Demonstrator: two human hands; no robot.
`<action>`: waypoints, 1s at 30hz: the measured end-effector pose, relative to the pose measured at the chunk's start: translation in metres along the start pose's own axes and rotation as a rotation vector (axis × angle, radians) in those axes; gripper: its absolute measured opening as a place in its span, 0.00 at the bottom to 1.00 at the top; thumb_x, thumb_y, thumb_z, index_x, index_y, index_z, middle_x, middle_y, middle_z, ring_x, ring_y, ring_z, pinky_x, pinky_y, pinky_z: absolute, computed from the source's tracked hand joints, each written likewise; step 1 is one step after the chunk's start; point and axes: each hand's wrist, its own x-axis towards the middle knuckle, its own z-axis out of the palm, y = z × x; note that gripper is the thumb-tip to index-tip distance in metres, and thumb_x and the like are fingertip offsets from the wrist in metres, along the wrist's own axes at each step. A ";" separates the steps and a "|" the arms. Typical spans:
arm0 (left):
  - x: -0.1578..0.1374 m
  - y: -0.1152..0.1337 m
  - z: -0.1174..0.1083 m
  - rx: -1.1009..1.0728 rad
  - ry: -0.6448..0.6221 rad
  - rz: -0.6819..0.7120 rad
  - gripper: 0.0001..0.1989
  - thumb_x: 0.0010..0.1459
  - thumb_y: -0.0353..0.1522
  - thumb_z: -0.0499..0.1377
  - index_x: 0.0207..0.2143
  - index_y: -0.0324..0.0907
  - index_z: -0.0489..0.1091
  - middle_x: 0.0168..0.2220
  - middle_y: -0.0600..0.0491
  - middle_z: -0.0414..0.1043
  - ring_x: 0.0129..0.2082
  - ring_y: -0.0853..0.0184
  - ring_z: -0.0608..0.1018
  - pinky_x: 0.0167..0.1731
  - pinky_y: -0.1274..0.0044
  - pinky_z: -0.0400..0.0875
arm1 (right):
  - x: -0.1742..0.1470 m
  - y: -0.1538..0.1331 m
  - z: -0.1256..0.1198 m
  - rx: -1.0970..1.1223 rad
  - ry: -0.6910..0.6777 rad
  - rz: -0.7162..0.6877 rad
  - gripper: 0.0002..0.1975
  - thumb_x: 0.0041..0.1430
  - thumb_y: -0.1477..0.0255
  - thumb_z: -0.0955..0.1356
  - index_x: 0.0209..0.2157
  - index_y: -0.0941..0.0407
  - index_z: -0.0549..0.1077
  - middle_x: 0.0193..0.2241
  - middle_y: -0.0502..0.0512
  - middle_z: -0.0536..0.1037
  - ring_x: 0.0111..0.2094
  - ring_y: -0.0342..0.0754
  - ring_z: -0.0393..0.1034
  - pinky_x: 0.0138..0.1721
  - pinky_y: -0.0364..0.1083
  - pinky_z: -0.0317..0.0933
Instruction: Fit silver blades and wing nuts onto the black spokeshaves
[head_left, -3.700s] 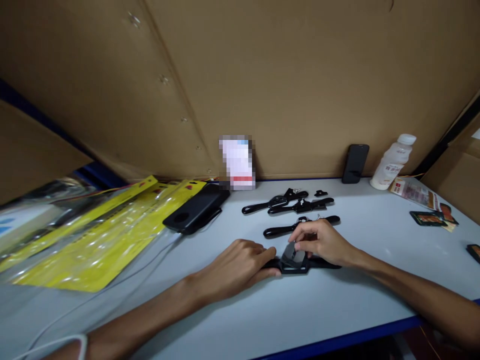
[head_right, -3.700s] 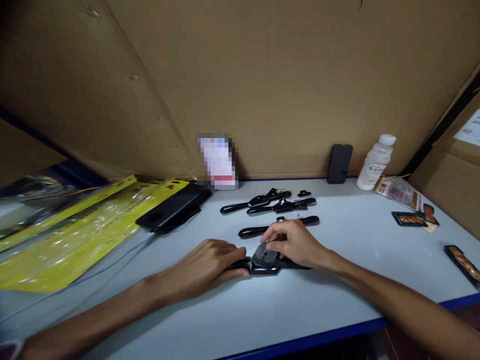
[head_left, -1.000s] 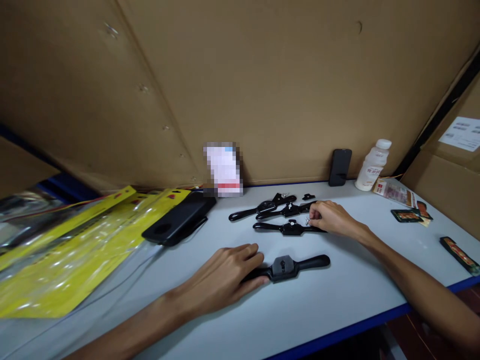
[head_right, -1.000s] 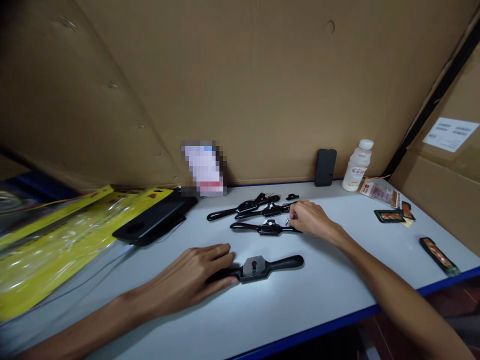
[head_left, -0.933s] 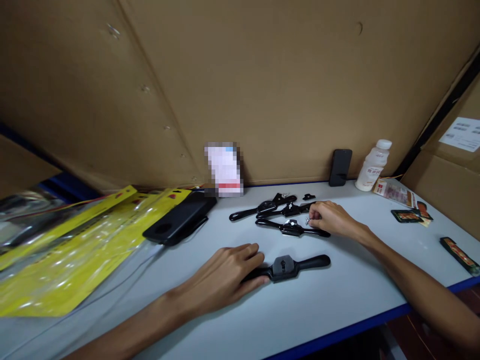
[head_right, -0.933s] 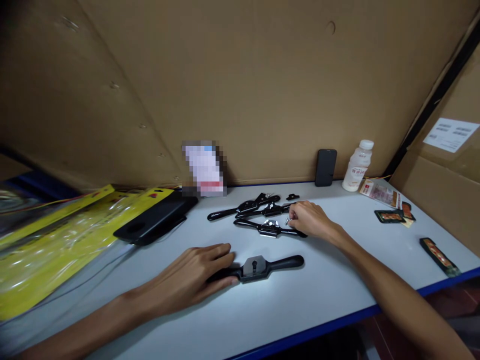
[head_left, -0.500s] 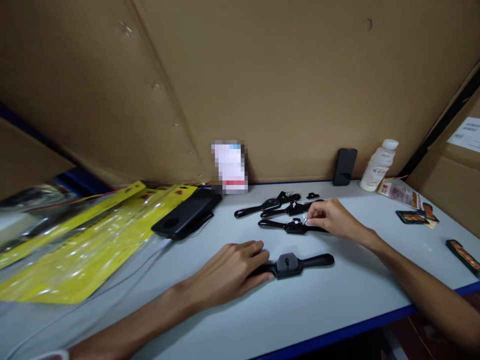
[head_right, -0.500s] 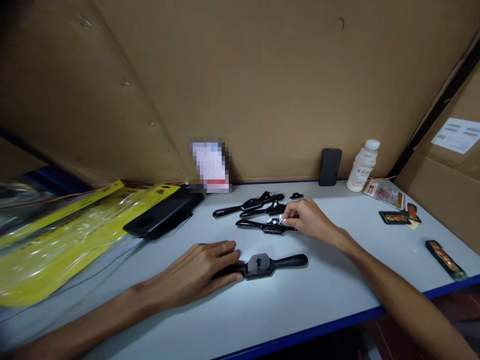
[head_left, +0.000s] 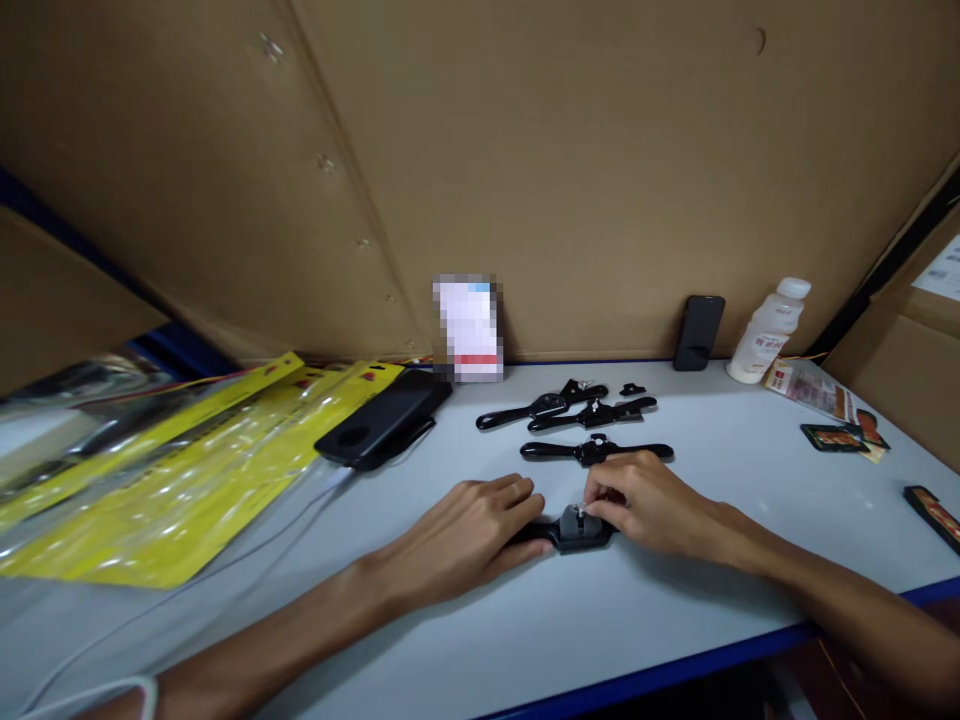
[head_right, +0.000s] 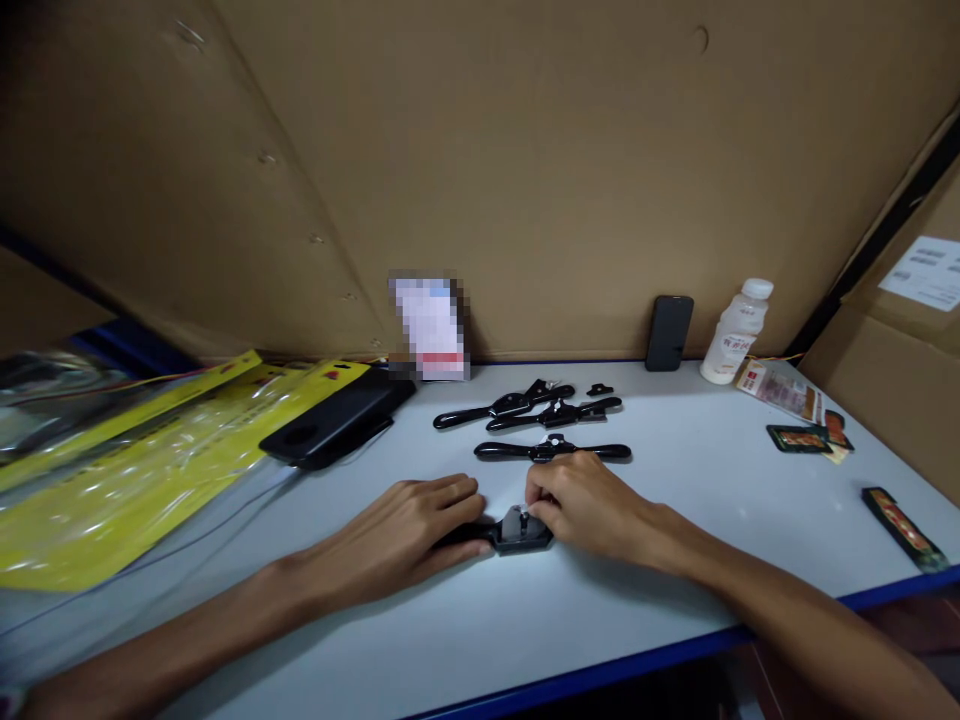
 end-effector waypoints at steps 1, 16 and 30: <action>0.000 0.000 0.000 -0.008 0.008 0.000 0.20 0.75 0.45 0.49 0.36 0.42 0.68 0.32 0.52 0.72 0.29 0.65 0.73 0.26 0.73 0.60 | -0.001 -0.001 0.000 -0.031 0.001 -0.019 0.05 0.62 0.79 0.70 0.33 0.56 0.77 0.33 0.54 0.80 0.35 0.47 0.71 0.39 0.45 0.60; 0.001 -0.003 0.003 -0.112 0.036 -0.037 0.21 0.74 0.45 0.51 0.32 0.41 0.67 0.31 0.53 0.70 0.27 0.66 0.72 0.26 0.75 0.60 | 0.003 -0.001 -0.006 -0.251 -0.097 -0.268 0.14 0.66 0.83 0.63 0.29 0.56 0.73 0.29 0.54 0.74 0.32 0.48 0.62 0.37 0.47 0.57; 0.002 -0.003 0.003 -0.122 0.027 -0.035 0.20 0.74 0.44 0.51 0.34 0.42 0.69 0.31 0.52 0.72 0.29 0.65 0.74 0.28 0.74 0.63 | 0.006 -0.007 0.008 -0.094 -0.008 -0.154 0.08 0.67 0.80 0.66 0.39 0.58 0.78 0.35 0.57 0.79 0.38 0.49 0.70 0.42 0.47 0.61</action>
